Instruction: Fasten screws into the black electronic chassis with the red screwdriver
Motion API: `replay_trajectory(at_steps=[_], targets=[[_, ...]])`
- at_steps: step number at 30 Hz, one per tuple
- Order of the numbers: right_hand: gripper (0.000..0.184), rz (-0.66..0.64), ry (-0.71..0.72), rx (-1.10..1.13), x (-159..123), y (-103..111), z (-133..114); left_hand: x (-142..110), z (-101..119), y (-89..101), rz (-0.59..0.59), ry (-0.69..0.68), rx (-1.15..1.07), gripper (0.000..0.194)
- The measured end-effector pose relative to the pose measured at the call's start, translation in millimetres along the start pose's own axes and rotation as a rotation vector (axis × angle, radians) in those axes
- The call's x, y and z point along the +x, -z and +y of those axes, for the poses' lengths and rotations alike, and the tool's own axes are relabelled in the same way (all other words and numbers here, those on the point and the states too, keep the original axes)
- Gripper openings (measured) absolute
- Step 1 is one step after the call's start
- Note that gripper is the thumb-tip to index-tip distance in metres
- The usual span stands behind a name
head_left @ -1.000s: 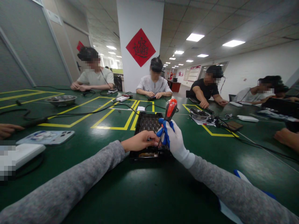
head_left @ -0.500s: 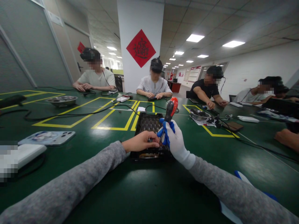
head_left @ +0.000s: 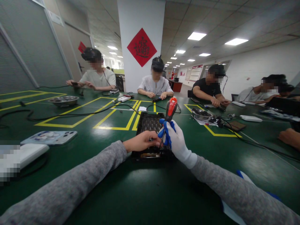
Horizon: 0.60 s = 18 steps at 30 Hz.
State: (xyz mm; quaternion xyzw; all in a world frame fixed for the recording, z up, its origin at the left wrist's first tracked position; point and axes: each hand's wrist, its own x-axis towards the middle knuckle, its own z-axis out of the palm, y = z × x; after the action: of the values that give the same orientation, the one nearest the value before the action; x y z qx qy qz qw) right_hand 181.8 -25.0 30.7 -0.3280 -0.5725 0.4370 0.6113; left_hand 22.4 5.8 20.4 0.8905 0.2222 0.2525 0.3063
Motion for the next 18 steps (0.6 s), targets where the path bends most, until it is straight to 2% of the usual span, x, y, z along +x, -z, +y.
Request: replay_trajectory(at_steps=[3,10,14,18], targets=[[0.029,0.030,0.033,-0.009,0.3,-0.4,1.4,-0.4,0.4,0.2,0.000,0.015,-0.017,0.021],[0.032,-0.059,-0.010,-0.023,-2.8,1.5,-0.4,1.7,3.8,0.1,-0.043,-0.038,-0.109,0.020],[0.029,0.015,0.052,-0.068,-2.7,0.8,-0.6,1.1,0.8,-1.2,-0.015,0.026,-0.090,0.020],[0.029,-0.014,0.040,-0.062,-1.6,-0.1,-0.7,-0.6,-1.3,-1.7,-0.001,0.052,-0.075,0.022]])
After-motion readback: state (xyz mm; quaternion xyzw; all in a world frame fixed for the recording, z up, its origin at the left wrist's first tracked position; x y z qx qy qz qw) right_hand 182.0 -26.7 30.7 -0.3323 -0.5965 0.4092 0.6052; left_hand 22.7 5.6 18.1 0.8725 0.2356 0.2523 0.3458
